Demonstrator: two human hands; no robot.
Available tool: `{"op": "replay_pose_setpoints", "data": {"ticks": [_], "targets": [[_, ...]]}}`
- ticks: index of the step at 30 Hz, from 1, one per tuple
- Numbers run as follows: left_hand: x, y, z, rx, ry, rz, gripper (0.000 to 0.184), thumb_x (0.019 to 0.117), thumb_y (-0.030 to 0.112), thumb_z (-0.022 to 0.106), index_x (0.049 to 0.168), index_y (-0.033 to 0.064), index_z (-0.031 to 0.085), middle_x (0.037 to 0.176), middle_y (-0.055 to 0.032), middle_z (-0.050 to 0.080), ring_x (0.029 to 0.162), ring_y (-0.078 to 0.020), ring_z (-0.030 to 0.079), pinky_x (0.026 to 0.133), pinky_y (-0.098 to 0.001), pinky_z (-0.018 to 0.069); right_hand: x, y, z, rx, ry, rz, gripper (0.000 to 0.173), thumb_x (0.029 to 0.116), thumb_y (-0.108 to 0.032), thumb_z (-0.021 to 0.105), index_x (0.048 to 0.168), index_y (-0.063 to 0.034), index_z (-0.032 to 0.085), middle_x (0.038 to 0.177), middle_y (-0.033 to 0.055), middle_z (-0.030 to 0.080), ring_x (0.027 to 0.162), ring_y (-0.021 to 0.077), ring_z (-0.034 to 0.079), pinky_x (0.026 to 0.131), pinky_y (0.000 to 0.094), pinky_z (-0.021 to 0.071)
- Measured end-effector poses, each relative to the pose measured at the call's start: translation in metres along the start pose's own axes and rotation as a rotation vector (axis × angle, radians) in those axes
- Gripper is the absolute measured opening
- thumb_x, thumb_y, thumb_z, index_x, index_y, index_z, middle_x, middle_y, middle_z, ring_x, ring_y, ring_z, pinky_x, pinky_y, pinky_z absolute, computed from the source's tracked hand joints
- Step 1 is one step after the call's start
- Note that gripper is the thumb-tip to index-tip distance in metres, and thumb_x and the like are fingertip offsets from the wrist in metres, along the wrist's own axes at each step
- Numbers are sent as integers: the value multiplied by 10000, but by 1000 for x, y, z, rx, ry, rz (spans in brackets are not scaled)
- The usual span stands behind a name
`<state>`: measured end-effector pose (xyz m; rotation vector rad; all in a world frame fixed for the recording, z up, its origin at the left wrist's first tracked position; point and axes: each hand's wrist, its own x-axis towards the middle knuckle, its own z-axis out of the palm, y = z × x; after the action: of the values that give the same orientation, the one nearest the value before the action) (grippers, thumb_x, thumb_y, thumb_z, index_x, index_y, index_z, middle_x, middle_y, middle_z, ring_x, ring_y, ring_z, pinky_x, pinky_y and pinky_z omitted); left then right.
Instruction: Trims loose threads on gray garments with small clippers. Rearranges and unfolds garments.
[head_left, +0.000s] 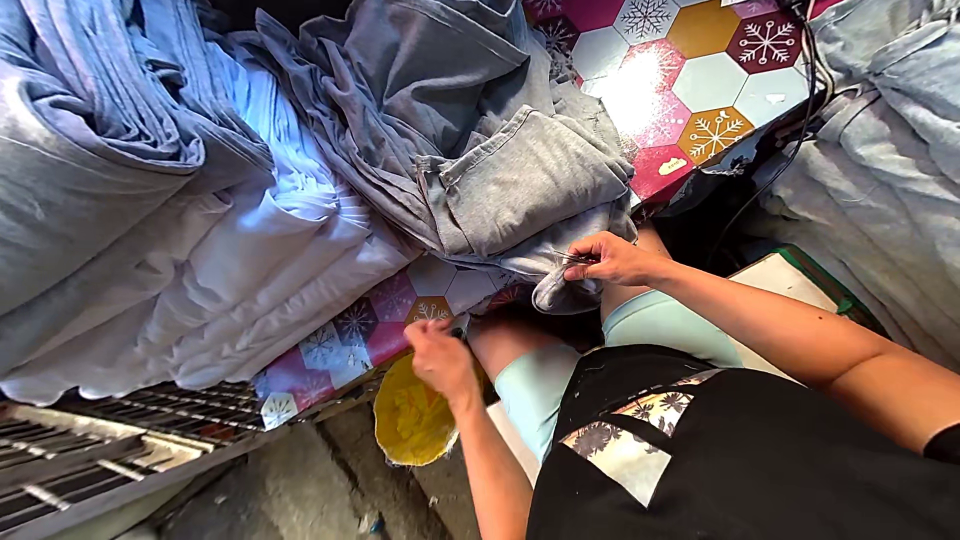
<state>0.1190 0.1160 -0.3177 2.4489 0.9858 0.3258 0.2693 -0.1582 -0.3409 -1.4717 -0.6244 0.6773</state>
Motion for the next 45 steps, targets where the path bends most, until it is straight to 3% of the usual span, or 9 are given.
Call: {"op": "replay_pose_setpoints", "data": {"ticks": [3, 7, 12, 14, 20, 28, 34, 40, 45], "targets": [[4, -16, -12, 250, -48, -91, 431, 1104, 240, 407, 1130, -99, 672, 1125, -299, 682, 1107, -454, 658, 963, -601, 485, 0, -1, 3, 31, 22, -19, 116, 933, -60, 702, 828, -37, 657, 679, -62, 584, 611, -37, 522, 596, 145, 435], [-23, 34, 26, -544, -296, 255, 253, 995, 135, 609, 1166, -50, 633, 1096, -119, 708, 1010, -152, 684, 919, -349, 556, -1, -5, 9, 66, -39, -25, 111, 936, -33, 681, 828, -39, 659, 687, -71, 593, 620, -49, 527, 603, 137, 444], [-41, 85, 50, -1055, -486, 41, 239, 867, -69, 728, 1024, 60, 602, 848, 1, 732, 764, -55, 695, 728, -236, 589, -9, -10, 5, -303, 181, -35, 115, 945, -141, 719, 984, -33, 726, 898, 25, 662, 786, 77, 606, 721, 275, 516], [-45, 90, 49, -1062, -434, 12, 262, 855, -82, 737, 1013, 65, 588, 825, -6, 734, 750, -59, 698, 715, -234, 590, -19, -18, 11, -505, 363, -83, 204, 947, -206, 736, 1066, -41, 742, 1031, 88, 694, 892, 190, 670, 793, 397, 567], [-55, 94, 47, -985, -330, 94, 269, 851, -77, 746, 1016, 59, 584, 868, -9, 750, 770, -58, 717, 717, -233, 603, -32, -30, 43, -395, 447, -101, 149, 890, -126, 771, 823, -3, 720, 774, 62, 673, 648, 89, 584, 608, 258, 485], [-58, 88, 51, -895, -293, 234, 247, 860, -69, 729, 966, 74, 558, 911, -2, 747, 827, -52, 711, 748, -228, 592, -23, -31, 48, -255, 375, 133, 118, 925, -108, 709, 834, -50, 660, 646, 3, 561, 551, 51, 498, 529, 242, 411], [-52, 85, 48, -1065, -369, 83, 237, 903, -96, 648, 963, 93, 517, 928, -3, 732, 841, -50, 698, 756, -224, 582, -30, -31, 55, -45, 347, -25, 62, 897, -30, 636, 851, -68, 618, 640, -35, 542, 527, -6, 483, 493, 157, 404], [-45, 88, 38, -1207, -443, -156, 191, 935, -76, 637, 934, 96, 556, 855, -2, 713, 797, -66, 678, 751, -239, 564, -36, -20, 29, -577, 318, -146, 395, 978, -441, 575, 934, -58, 659, 752, 23, 592, 630, 119, 565, 548, 331, 463], [-44, 94, 31, -1192, -465, -195, 172, 942, -66, 638, 939, 91, 569, 834, -2, 712, 770, -59, 675, 728, -228, 564, -35, -17, 30, -827, 367, -382, 410, 947, -412, 645, 934, -10, 726, 748, 73, 634, 559, 176, 587, 451, 347, 448]]}}
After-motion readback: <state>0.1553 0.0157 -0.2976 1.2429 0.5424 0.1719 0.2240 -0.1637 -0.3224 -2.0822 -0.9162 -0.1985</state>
